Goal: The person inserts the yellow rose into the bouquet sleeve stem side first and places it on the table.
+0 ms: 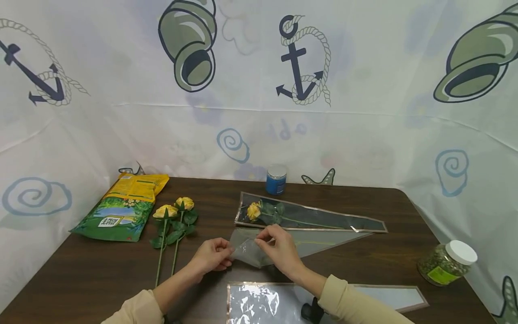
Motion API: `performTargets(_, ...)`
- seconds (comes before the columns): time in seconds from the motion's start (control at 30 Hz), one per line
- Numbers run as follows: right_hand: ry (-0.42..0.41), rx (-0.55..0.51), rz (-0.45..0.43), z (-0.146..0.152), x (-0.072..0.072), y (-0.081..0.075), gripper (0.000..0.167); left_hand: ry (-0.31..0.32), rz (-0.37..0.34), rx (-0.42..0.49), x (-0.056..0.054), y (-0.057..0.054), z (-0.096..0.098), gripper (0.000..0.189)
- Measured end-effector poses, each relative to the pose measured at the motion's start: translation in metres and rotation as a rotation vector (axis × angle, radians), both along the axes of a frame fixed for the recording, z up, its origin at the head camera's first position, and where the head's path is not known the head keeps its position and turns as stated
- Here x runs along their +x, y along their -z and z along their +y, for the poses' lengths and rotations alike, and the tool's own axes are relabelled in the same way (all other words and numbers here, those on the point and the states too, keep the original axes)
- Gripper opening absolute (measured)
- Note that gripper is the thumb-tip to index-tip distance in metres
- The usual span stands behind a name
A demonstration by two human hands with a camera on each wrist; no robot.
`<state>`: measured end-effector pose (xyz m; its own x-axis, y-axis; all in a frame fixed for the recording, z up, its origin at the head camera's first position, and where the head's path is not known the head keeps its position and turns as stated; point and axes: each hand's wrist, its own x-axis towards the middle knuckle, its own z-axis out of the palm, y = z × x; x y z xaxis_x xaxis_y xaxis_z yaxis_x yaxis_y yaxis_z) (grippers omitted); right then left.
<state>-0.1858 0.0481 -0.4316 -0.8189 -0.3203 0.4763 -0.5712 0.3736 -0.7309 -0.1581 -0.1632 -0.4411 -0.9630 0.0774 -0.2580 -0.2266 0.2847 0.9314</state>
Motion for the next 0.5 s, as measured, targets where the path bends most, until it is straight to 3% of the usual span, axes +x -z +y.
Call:
performTargets(0.23,0.0,0.006,-0.008,0.001,-0.002,0.003,0.007,-0.009,0.0,0.025,0.004,-0.014,-0.021,0.037)
performTargets(0.37,-0.014,-0.011,-0.006,0.001,-0.003,0.004,0.007,-0.028,0.008,0.028,0.01,-0.025,-0.052,0.042)
performTargets(0.5,-0.02,-0.022,-0.006,0.0,-0.004,0.004,0.008,-0.069,0.002,-0.005,0.017,-0.029,-0.09,0.043)
